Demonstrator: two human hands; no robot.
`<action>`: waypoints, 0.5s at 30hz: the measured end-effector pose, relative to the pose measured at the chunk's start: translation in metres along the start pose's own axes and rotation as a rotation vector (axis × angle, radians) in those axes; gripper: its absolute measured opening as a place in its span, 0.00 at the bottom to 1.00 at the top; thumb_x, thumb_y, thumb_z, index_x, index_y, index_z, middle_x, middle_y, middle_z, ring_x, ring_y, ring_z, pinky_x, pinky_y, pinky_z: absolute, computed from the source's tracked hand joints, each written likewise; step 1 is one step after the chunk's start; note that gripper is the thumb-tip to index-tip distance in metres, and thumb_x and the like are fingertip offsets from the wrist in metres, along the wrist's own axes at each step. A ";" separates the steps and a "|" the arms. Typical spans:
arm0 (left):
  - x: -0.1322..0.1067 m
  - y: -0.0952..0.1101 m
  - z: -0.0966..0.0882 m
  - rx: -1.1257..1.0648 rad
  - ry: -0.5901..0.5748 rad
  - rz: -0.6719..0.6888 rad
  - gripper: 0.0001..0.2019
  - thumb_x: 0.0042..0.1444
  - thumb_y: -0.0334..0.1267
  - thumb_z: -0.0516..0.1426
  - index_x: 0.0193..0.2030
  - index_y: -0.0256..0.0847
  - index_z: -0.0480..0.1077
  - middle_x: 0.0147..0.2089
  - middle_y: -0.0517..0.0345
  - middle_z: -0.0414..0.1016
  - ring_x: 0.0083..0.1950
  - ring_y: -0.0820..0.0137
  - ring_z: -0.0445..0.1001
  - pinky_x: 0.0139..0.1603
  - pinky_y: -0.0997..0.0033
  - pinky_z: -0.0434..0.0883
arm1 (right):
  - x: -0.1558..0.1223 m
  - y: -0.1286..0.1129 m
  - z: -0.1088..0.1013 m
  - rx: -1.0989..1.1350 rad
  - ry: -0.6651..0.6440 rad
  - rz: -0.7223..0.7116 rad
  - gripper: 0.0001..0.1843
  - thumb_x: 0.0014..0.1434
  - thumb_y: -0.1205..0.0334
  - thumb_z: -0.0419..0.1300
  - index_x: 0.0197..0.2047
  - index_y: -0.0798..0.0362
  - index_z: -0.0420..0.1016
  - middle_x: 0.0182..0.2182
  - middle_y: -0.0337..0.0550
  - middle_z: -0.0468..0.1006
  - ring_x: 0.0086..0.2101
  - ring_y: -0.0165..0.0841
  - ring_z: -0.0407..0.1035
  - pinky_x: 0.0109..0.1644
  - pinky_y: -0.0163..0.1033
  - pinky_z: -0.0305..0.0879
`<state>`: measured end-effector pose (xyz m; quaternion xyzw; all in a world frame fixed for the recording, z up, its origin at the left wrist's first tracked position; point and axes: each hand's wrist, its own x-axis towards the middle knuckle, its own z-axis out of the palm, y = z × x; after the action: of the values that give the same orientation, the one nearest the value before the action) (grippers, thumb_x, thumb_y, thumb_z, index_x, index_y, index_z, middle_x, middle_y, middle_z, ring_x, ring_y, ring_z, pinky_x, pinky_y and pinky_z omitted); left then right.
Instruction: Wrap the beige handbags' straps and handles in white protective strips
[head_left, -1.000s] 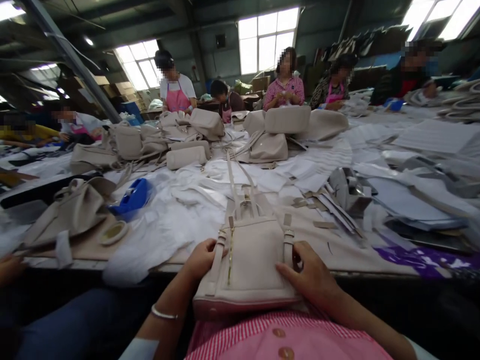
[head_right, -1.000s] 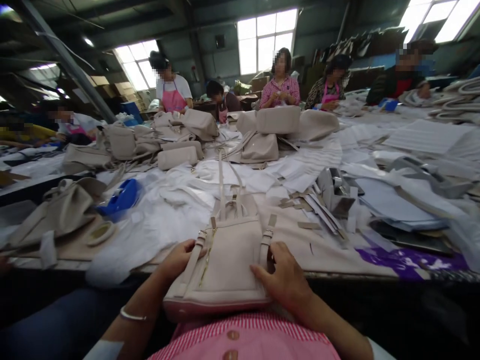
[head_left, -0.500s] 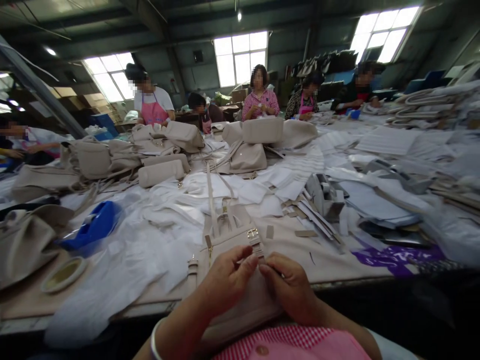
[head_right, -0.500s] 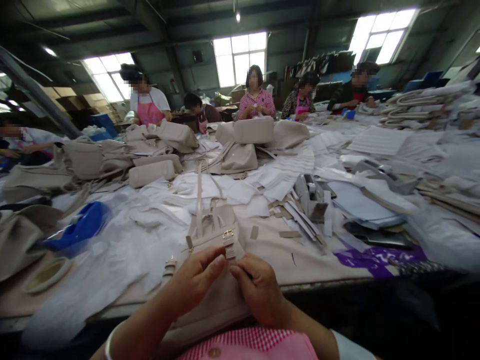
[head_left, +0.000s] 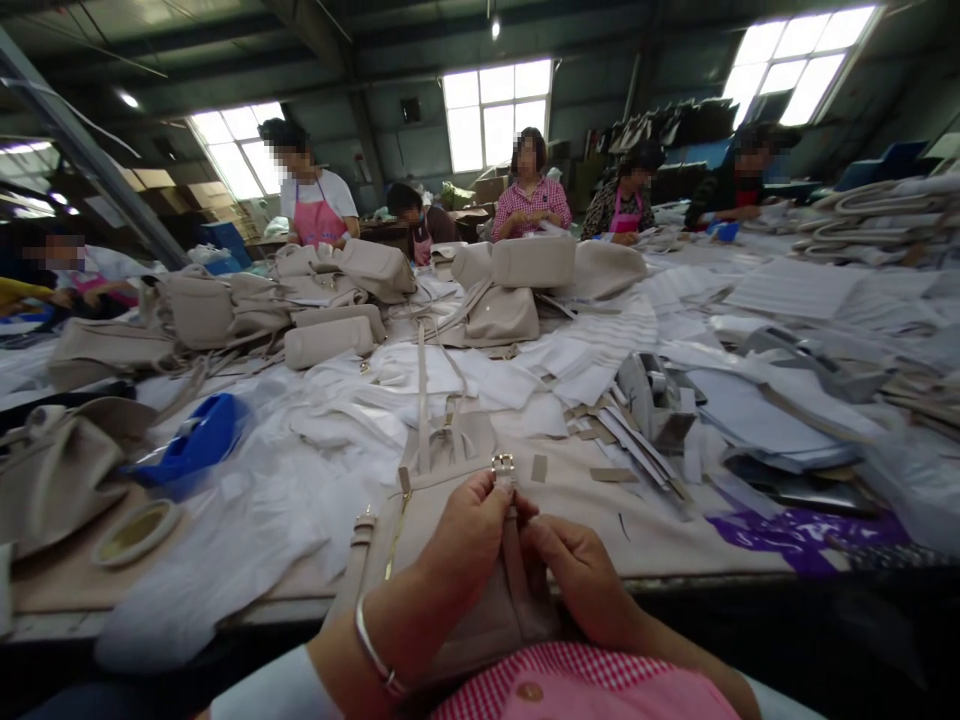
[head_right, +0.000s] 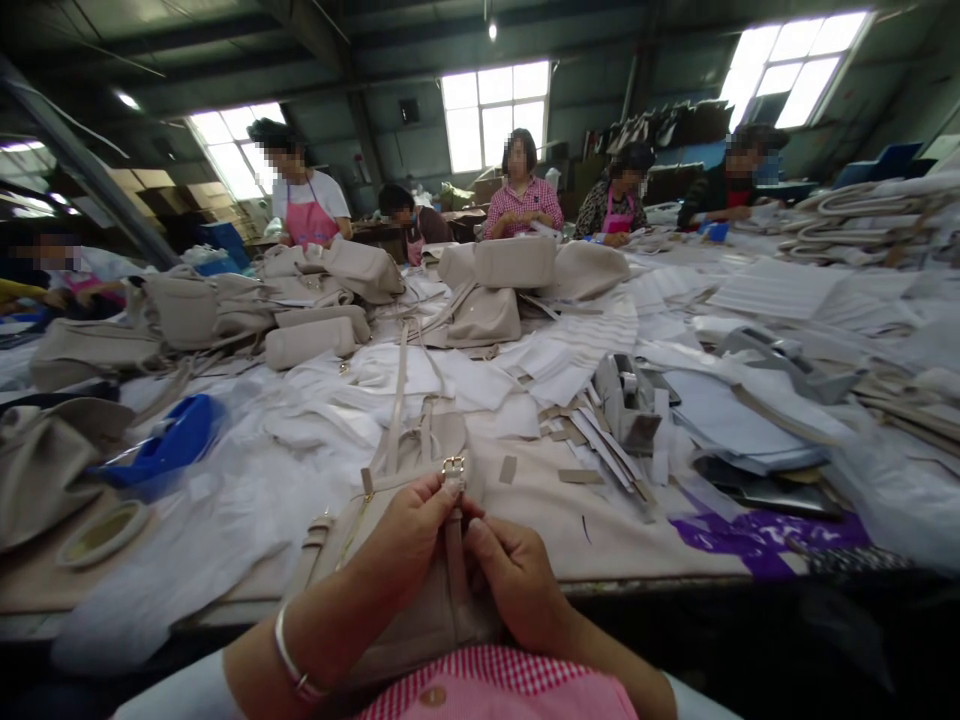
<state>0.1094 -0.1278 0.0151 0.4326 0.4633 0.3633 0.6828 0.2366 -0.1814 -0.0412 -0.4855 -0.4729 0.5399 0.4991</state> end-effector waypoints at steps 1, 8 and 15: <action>-0.002 -0.005 0.001 -0.005 0.003 -0.001 0.14 0.53 0.48 0.61 0.33 0.38 0.68 0.30 0.61 0.70 0.28 0.74 0.69 0.31 0.73 0.69 | 0.002 -0.001 -0.006 0.002 0.040 0.004 0.26 0.64 0.41 0.54 0.25 0.54 0.68 0.20 0.37 0.67 0.24 0.28 0.59 0.28 0.35 0.56; -0.014 -0.031 -0.003 0.263 -0.171 0.001 0.16 0.58 0.53 0.58 0.37 0.40 0.69 0.23 0.65 0.62 0.20 0.77 0.57 0.19 0.78 0.56 | 0.023 -0.013 -0.013 0.118 0.055 0.046 0.19 0.56 0.47 0.64 0.28 0.55 0.71 0.18 0.32 0.61 0.21 0.24 0.52 0.24 0.32 0.49; -0.007 -0.032 -0.011 0.155 -0.155 -0.135 0.25 0.53 0.64 0.57 0.36 0.40 0.68 0.19 0.67 0.60 0.16 0.79 0.50 0.15 0.78 0.48 | 0.058 -0.003 -0.026 -0.432 -0.056 -0.049 0.25 0.67 0.48 0.49 0.28 0.57 0.74 0.18 0.37 0.69 0.19 0.26 0.59 0.24 0.32 0.57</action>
<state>0.0999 -0.1433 -0.0141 0.4787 0.4637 0.2450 0.7041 0.2614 -0.1231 -0.0438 -0.5544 -0.6027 0.4272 0.3831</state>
